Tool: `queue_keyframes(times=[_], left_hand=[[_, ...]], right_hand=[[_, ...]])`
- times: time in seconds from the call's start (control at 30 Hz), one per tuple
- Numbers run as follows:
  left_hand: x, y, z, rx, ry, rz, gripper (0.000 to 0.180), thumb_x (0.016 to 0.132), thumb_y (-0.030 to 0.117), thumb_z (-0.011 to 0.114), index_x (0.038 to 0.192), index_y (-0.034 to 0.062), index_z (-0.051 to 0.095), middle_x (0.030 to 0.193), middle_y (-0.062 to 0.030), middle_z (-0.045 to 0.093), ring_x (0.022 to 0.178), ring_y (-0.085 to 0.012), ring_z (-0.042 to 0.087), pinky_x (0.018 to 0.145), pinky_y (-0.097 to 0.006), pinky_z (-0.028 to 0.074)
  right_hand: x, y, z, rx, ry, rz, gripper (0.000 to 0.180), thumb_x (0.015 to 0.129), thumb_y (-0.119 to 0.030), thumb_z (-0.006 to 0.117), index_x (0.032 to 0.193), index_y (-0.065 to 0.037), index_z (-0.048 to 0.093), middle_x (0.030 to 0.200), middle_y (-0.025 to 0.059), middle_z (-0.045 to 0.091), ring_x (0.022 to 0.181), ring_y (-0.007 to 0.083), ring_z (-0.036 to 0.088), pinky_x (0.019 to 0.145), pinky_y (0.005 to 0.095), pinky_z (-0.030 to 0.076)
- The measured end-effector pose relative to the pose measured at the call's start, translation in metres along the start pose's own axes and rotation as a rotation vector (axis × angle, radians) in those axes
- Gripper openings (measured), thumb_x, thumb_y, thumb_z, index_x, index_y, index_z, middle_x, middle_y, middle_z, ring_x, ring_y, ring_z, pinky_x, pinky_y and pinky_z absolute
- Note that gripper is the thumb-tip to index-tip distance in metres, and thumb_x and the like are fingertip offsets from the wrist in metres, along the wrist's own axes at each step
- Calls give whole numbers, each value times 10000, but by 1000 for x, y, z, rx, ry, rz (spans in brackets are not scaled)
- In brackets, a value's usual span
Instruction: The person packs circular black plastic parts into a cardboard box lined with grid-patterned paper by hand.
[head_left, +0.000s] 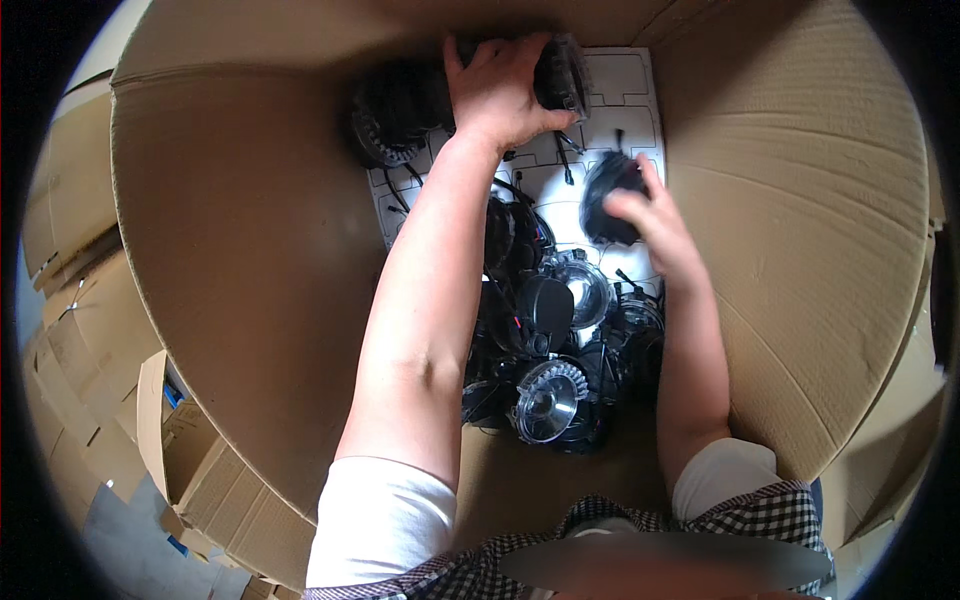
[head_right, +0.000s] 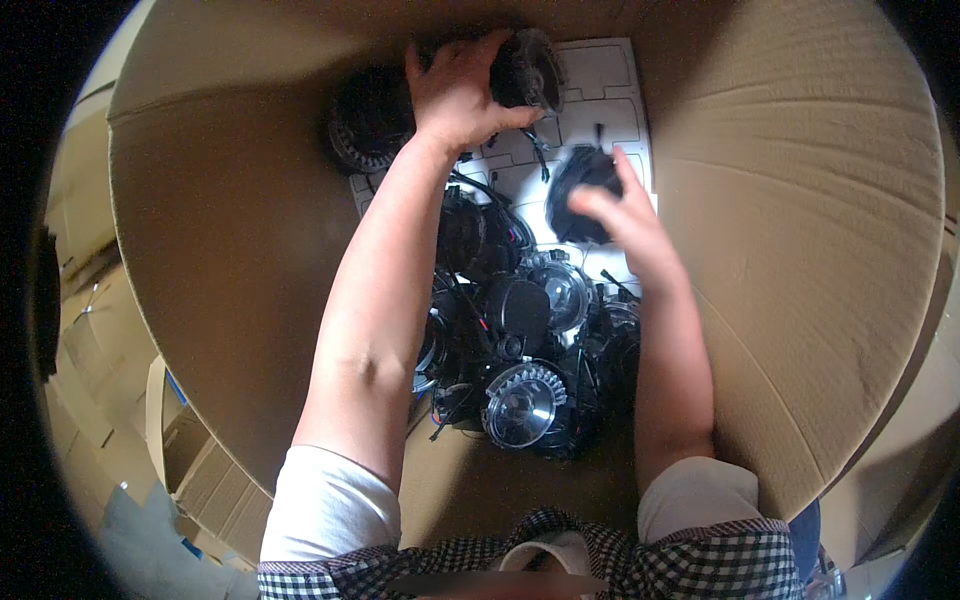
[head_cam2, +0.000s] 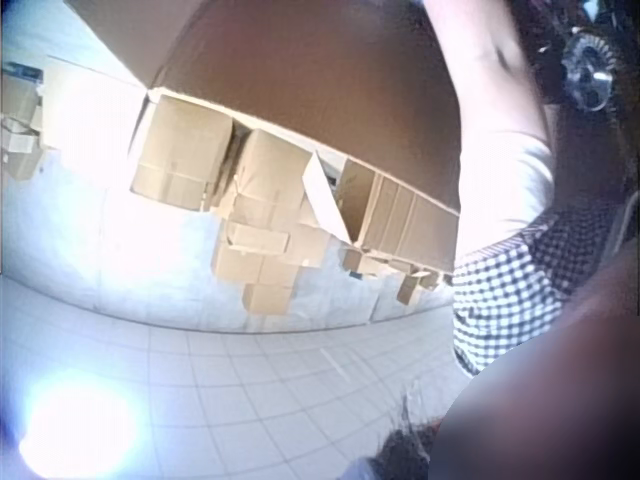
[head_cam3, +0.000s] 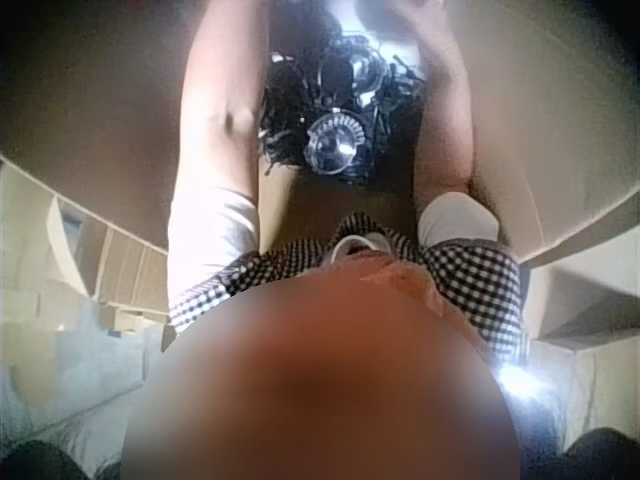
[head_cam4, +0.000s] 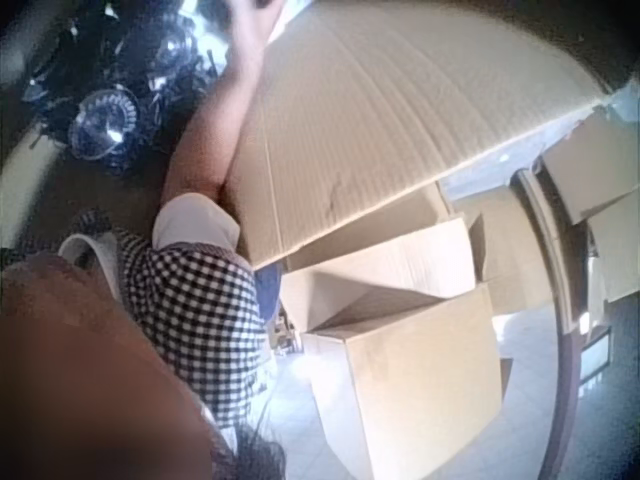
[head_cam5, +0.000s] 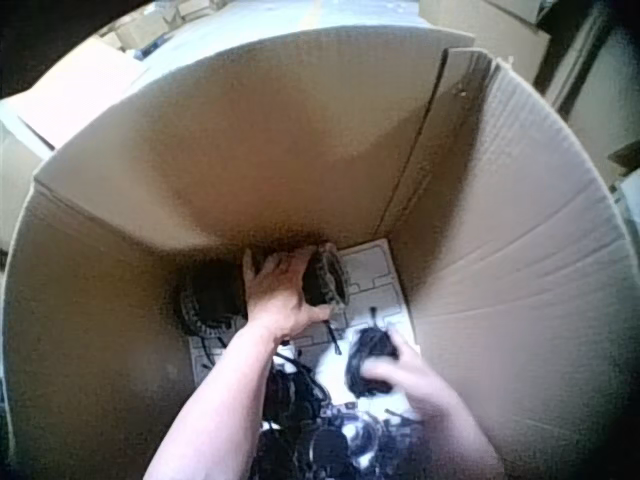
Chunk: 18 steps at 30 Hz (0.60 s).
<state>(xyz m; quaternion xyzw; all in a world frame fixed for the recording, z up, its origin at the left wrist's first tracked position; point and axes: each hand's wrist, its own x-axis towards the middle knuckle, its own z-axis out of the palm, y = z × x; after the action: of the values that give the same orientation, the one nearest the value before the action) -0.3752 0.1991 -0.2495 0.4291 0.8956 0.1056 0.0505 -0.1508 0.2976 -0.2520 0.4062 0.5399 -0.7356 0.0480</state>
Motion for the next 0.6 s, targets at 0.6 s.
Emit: queue_keyframes(times=[0.6], left_hand=[[-8, 6, 6, -19, 105, 60, 998, 579, 603, 729, 1440, 233, 388, 1410, -34, 476, 1284, -318, 383, 1048, -732, 62]], right_hand=[[143, -47, 10, -466, 355, -683, 643, 922, -466, 538, 1391, -34, 458, 1408, 228, 454, 1329, 334, 409, 1104, 392, 301]])
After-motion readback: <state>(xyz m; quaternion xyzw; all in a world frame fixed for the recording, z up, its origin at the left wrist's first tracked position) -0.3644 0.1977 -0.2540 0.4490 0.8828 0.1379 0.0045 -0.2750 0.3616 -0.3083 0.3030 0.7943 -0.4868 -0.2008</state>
